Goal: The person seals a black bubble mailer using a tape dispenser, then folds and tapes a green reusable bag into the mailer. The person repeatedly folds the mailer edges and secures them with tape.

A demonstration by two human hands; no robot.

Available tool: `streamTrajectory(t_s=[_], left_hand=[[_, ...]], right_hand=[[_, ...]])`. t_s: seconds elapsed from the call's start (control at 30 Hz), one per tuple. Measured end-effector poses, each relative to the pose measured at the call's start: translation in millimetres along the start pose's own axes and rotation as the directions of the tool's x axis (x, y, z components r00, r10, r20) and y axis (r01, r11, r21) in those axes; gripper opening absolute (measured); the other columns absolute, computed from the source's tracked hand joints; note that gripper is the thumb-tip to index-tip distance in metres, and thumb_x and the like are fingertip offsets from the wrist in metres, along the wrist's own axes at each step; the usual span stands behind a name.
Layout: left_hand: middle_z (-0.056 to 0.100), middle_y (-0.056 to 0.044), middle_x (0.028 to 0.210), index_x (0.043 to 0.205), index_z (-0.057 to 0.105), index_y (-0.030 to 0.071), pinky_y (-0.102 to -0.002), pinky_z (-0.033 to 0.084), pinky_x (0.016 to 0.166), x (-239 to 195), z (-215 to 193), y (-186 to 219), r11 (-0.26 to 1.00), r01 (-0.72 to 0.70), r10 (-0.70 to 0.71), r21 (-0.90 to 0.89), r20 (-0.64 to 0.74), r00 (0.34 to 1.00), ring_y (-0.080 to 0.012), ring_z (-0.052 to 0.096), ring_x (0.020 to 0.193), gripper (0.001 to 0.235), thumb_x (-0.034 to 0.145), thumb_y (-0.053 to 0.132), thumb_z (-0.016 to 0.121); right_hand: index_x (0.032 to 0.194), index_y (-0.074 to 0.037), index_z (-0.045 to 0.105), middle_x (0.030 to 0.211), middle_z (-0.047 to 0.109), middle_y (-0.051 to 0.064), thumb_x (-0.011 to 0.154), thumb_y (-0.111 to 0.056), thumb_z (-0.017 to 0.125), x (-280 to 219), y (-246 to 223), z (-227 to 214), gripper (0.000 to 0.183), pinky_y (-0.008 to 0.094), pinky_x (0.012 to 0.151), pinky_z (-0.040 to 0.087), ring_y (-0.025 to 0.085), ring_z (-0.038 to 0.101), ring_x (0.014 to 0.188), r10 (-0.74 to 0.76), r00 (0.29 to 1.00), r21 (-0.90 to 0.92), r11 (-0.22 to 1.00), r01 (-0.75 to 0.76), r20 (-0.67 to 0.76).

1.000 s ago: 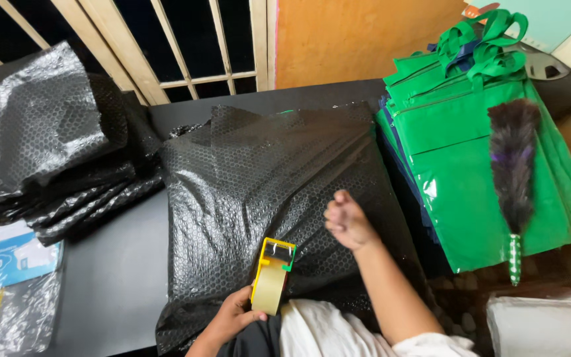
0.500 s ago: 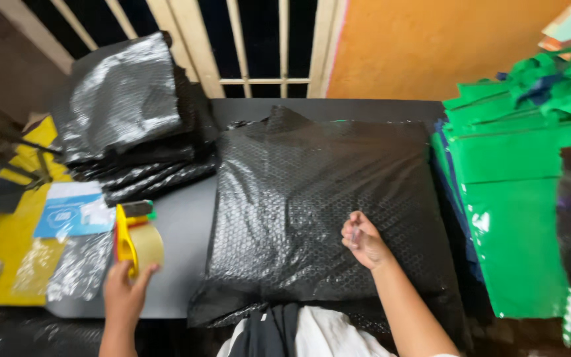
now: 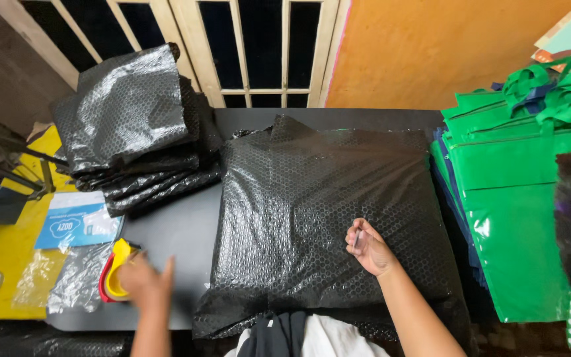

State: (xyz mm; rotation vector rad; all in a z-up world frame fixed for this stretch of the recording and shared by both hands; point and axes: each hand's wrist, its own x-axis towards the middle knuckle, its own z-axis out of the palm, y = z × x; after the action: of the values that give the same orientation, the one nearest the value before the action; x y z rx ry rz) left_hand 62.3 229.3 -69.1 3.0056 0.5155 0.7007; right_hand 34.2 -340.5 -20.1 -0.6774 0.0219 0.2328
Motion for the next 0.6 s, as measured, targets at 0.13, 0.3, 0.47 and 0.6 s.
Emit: streamTrajectory(t_s=[0.13,0.3,0.47,0.6], left_hand=[[0.054,-0.019,0.149,0.145,0.054,0.007,-0.051,0.032,0.119,2.5,-69.1,141.6,0.685,-0.255,0.388,-0.683,0.045,0.921,-0.0372,0.047,0.14,0.065,0.089,0.036,0.069],[0.047,-0.024,0.155,0.15,0.047,-0.001,-0.061,0.017,0.123,-13.1,-105.7,210.7,0.599,-0.416,0.72,-0.684,0.233,0.654,-0.0426,0.035,0.149,0.092,0.088,0.064,0.067],[0.065,-0.021,0.133,0.124,0.067,0.0,-0.048,0.039,0.115,-15.2,-75.0,226.6,0.566,-0.387,0.646,-0.728,0.099,0.757,-0.0379,0.057,0.131,0.079,0.078,0.063,0.08],[0.078,-0.01,0.113,0.083,0.082,0.019,-0.039,0.051,0.101,-17.8,-51.9,243.4,0.641,-0.214,0.43,-0.737,0.114,0.895,-0.028,0.071,0.114,0.042,0.071,0.06,0.087]], right_hand=[[0.111,-0.015,0.051,0.088,0.054,0.005,0.086,-0.029,0.083,0.9,4.9,-0.2,0.043,0.019,0.056,0.034,0.01,0.049,0.077,-0.046,0.999,0.013,0.999,0.046,0.029],[0.117,-0.019,0.048,0.091,0.061,0.006,0.089,-0.034,0.076,6.0,13.6,-14.3,0.042,0.018,0.053,0.037,0.014,0.058,0.082,-0.002,0.999,-0.087,0.996,-0.002,-0.047],[0.118,-0.016,0.048,0.092,0.063,0.01,0.082,-0.032,0.08,7.4,14.0,-2.8,0.051,0.02,0.057,0.043,0.017,0.062,0.082,0.005,1.0,-0.114,0.993,-0.006,-0.013],[0.117,-0.013,0.048,0.09,0.063,0.012,0.08,-0.019,0.083,9.1,13.3,6.2,0.051,0.021,0.057,0.047,0.019,0.064,0.079,-0.004,1.0,-0.14,0.99,0.002,-0.013]])
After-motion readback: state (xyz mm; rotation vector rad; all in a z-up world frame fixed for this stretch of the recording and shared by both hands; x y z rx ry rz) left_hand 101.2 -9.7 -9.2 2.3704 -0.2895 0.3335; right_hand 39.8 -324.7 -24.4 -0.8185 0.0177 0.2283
